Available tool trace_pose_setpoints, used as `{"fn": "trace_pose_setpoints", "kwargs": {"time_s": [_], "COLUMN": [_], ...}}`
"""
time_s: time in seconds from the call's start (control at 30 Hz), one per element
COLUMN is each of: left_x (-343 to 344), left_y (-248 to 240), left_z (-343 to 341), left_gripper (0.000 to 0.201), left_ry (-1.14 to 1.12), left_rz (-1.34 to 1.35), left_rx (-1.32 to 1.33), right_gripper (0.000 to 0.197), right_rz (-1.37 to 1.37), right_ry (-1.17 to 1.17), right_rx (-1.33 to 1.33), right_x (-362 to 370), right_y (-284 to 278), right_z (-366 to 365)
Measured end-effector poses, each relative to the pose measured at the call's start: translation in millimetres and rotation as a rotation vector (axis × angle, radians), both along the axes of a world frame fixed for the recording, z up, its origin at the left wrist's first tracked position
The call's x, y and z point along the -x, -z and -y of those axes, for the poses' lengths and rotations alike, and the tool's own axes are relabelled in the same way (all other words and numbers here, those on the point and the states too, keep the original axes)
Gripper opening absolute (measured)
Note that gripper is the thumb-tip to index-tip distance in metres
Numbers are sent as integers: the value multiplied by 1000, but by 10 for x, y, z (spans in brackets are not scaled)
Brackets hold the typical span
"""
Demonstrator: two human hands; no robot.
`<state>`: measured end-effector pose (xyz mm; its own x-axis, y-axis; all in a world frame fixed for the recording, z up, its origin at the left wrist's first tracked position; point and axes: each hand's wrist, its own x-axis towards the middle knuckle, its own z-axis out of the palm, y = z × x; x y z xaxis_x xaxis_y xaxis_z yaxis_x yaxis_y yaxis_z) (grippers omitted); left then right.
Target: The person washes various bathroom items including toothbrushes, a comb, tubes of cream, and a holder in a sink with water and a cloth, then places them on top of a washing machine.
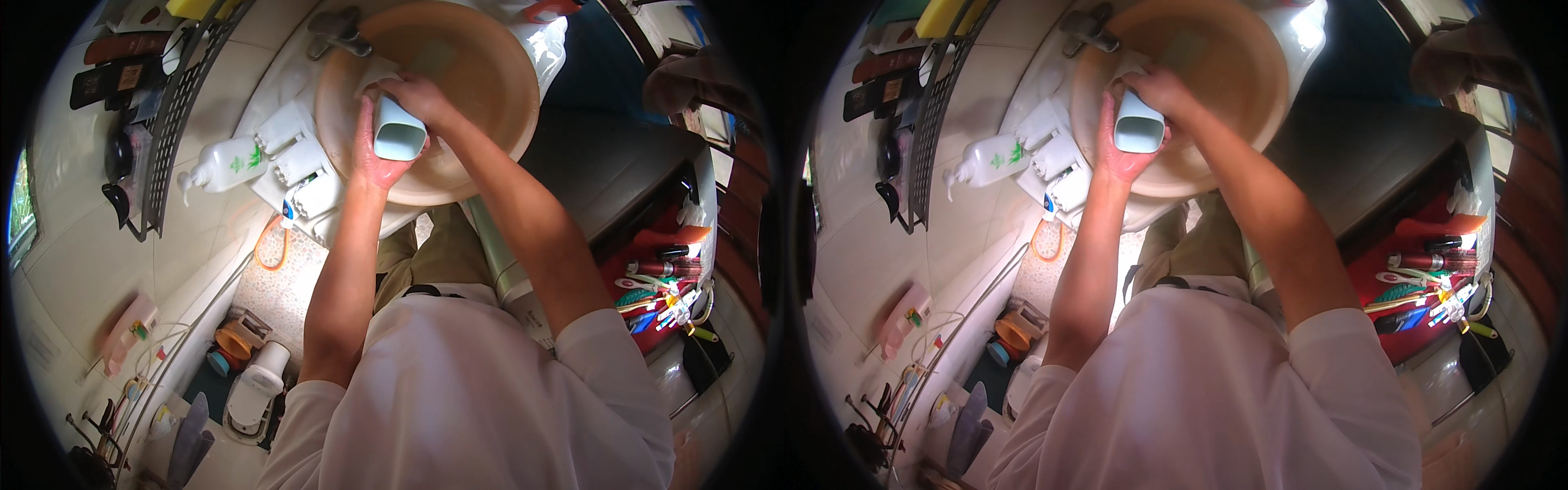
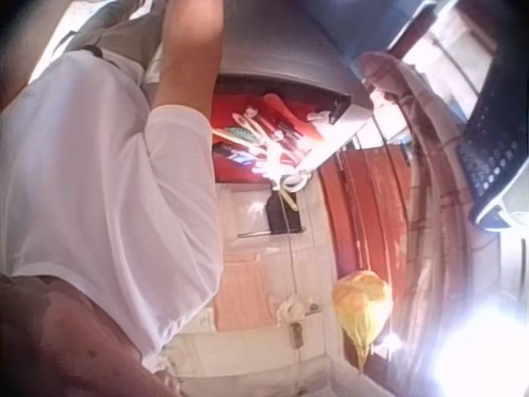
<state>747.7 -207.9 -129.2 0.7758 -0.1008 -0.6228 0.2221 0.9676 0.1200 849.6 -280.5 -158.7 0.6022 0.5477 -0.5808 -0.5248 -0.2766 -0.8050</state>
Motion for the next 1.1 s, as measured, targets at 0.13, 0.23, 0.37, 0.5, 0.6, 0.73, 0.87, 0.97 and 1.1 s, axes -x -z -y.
{"fn": "trace_pose_setpoints", "kwargs": {"time_s": [0.13, 0.23, 0.37, 0.5, 0.6, 0.73, 0.87, 0.97, 1.1], "left_x": [-7, -94, -81, -99, -95, -130, -89, -281, -255], "left_y": [25, -54, 46, 83, 132, 50, 248, 102, 63], "left_z": [-52, -77, -150, -72, -82, -84, -256, -186, -305], "left_gripper": [50, 44, 46, 39, 43, 38, 37, 48, 54], "left_ry": [80, 255, 325, 179, 197, 171, 72, 19, 72], "left_rz": [-292, -235, -174, -52, 6, 40, 144, -139, -192], "left_rx": [-158, -485, -473, -260, -265, -84, 53, -285, -355], "right_gripper": [36, 35, 35, 30, 28, 29, 26, 25, 24], "right_rz": [231, 354, 364, 462, 370, 499, 475, 685, 870], "right_ry": [45, 171, 377, 136, 314, 567, 492, 229, 61], "right_rx": [206, 180, 118, 214, 39, -27, 126, 57, -53], "right_x": [4, -71, -47, 137, 208, 309, 392, 474, 605], "right_y": [-241, -83, 48, -57, -430, -366, -513, -621, -751], "right_z": [29, 94, 58, 91, 211, 245, 307, 354, 305]}}
